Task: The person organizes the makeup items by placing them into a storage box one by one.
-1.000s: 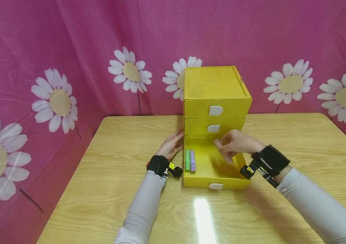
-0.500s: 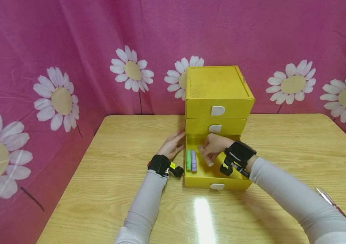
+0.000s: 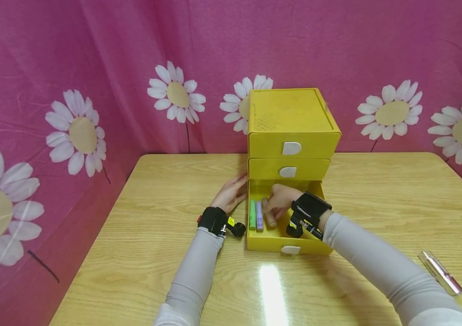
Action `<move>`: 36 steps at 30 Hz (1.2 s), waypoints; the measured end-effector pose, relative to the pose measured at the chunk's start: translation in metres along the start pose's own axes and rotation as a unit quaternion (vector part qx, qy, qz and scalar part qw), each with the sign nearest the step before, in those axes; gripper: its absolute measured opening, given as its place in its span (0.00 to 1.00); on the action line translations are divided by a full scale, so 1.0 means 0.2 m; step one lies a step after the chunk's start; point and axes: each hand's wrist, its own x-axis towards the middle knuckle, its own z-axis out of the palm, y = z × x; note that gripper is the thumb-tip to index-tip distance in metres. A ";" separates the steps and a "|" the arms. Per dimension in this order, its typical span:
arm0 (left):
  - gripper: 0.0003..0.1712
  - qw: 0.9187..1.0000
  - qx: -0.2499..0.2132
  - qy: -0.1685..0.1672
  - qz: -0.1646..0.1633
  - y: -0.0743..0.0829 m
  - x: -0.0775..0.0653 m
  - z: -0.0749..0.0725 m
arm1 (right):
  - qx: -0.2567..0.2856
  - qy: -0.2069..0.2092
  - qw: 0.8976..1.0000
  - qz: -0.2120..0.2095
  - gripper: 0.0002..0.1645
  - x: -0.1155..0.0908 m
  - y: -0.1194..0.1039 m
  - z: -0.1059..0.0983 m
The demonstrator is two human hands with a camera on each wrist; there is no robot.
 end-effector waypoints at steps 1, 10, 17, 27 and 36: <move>0.30 1.000 0.001 0.000 0.000 0.00 0.00 0.00 | 0.002 0.001 1.000 0.001 0.09 0.00 0.00 0.00; 0.30 1.000 -0.002 0.007 0.000 0.01 0.00 0.01 | -0.002 0.005 1.000 0.011 0.09 0.01 -0.01 0.01; 0.30 1.000 -0.005 0.008 0.000 0.01 0.00 0.01 | -0.007 0.002 1.000 0.008 0.08 0.01 -0.02 0.02; 0.31 1.000 0.005 0.002 0.000 0.01 0.00 0.00 | -0.001 -0.007 1.000 0.019 0.10 0.01 -0.01 0.02; 0.30 1.000 0.000 0.003 -0.002 0.00 0.00 0.00 | -0.106 -0.015 0.994 -0.030 0.32 -0.11 -0.08 -0.08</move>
